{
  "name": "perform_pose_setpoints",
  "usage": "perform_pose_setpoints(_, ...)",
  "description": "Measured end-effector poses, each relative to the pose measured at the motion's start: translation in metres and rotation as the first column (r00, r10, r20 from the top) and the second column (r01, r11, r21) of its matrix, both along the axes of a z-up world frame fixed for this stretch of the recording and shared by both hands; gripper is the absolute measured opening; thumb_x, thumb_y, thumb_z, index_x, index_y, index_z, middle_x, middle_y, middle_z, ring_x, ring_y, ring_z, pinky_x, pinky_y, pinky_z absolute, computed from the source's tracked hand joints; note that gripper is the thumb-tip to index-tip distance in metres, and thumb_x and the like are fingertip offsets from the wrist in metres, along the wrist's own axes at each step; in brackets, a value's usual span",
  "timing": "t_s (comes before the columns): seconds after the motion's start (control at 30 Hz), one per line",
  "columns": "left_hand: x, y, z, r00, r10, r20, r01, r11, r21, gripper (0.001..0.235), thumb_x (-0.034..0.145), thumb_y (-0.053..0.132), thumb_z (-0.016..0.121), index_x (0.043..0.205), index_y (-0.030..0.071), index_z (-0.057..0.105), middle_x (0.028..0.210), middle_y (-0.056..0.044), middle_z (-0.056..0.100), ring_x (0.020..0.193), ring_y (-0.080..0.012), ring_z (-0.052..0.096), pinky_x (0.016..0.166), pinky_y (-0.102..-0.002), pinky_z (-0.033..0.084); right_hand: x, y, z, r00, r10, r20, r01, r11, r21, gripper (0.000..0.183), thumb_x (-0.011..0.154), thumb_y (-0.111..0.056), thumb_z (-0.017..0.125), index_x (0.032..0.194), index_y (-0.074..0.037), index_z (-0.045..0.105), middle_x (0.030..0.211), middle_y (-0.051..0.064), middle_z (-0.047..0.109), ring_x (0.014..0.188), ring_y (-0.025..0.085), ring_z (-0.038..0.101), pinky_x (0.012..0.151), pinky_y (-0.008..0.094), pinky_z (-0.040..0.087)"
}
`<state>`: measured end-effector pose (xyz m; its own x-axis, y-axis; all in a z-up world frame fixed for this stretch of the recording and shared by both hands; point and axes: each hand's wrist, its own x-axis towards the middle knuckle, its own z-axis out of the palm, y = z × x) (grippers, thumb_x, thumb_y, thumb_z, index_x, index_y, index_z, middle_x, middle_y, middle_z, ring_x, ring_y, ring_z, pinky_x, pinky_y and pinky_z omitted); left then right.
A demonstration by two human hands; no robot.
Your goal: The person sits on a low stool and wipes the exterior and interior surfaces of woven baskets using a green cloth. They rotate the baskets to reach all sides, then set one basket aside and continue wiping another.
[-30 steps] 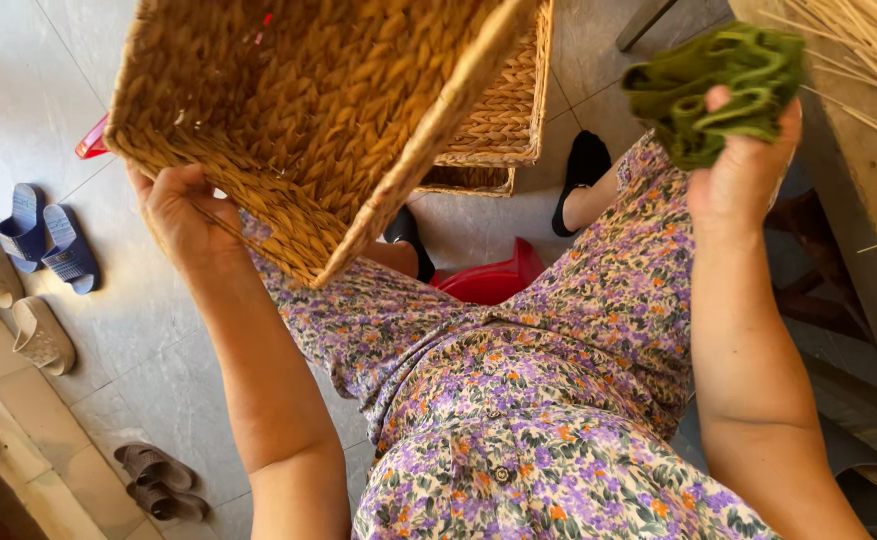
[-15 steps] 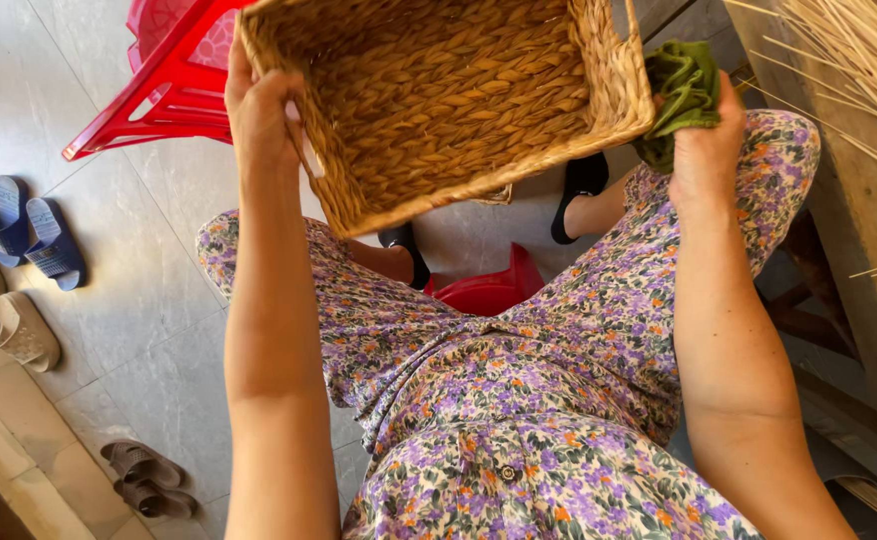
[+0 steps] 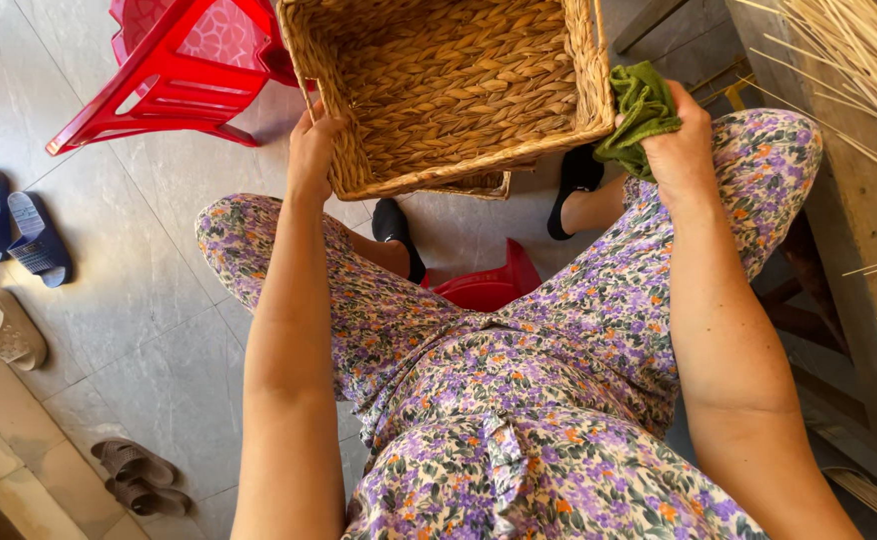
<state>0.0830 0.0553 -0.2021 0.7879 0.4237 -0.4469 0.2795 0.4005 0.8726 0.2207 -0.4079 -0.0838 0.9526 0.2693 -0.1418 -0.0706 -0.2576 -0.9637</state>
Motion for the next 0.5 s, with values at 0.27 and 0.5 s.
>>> perform_pose_setpoints(0.27,-0.019,-0.046,0.05,0.99,0.133,-0.039,-0.137,0.973,-0.183,0.036,0.101,0.012,0.057,0.135,0.0,0.059,0.114,-0.011,0.066,0.099,-0.0226,0.067,0.084,-0.039,0.061,0.005,0.0,-0.005,0.982,-0.188,0.013,0.159,0.862,0.482,0.033,0.102,-0.001,0.077,0.132,-0.005,0.065,0.121,0.002,0.069,0.114,0.017,0.067,0.106,0.033,0.055)
perform_pose_setpoints(0.5,-0.042,-0.126,0.077,0.96,0.186,-0.211,-0.222,0.961,-0.164,0.072,0.084,0.009,0.06,0.15,0.013,0.031,0.129,-0.019,0.06,0.11,-0.035,0.068,0.074,-0.048,0.062,0.009,0.008,-0.007,0.965,-0.254,-0.062,0.249,0.82,0.515,0.039,0.097,-0.001,0.077,0.134,-0.005,0.064,0.123,0.003,0.068,0.114,0.016,0.065,0.105,0.032,0.053)
